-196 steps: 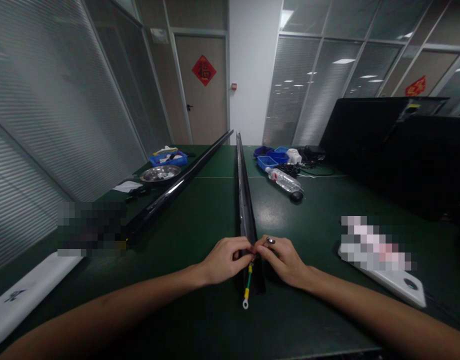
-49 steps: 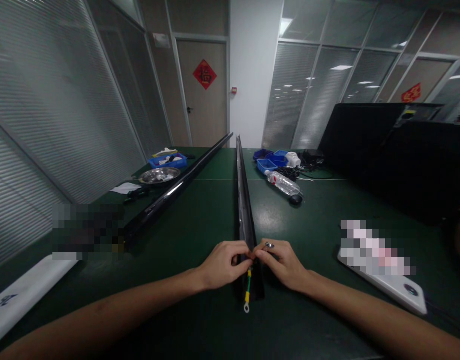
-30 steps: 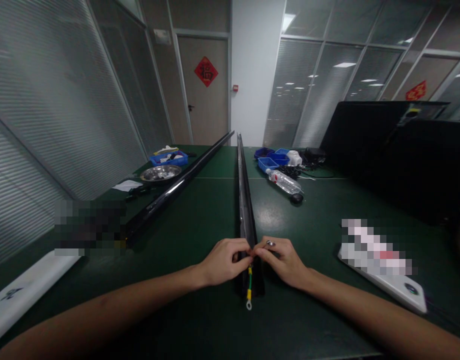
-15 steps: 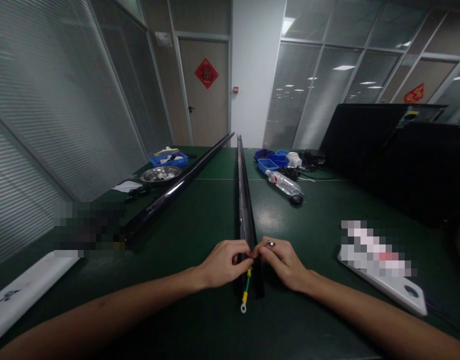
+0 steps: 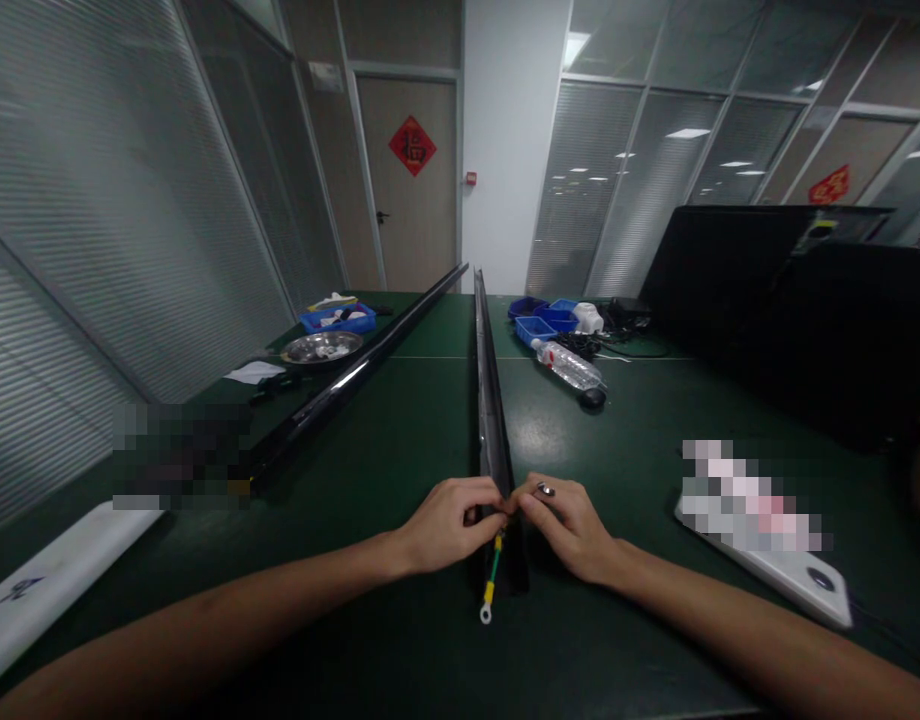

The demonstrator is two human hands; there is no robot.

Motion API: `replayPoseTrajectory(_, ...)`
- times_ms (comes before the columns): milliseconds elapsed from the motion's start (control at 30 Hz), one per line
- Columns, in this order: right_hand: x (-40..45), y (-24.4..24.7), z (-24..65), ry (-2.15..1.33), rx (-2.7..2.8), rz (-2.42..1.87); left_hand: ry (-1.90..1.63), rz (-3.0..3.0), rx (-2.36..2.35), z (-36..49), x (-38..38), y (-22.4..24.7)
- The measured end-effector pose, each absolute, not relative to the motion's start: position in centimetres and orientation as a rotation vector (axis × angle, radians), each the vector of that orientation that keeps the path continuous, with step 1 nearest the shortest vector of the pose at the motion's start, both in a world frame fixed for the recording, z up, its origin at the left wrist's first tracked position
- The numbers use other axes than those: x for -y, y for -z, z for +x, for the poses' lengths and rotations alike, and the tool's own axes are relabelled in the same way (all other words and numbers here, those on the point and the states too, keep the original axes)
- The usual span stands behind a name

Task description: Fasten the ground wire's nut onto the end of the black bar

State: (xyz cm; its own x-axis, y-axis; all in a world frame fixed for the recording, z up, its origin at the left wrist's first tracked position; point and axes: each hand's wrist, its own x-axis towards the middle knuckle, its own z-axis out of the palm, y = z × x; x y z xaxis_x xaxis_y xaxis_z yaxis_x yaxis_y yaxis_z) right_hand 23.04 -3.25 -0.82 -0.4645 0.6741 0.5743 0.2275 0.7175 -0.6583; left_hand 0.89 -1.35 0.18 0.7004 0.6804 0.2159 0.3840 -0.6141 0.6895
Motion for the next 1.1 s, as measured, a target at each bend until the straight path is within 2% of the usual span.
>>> replayPoseTrajectory(1100,3.12,1.04,22.96,-0.669,2.056,-0.687,-0.633,2.309,-0.801,0.96,1.25,0.03)
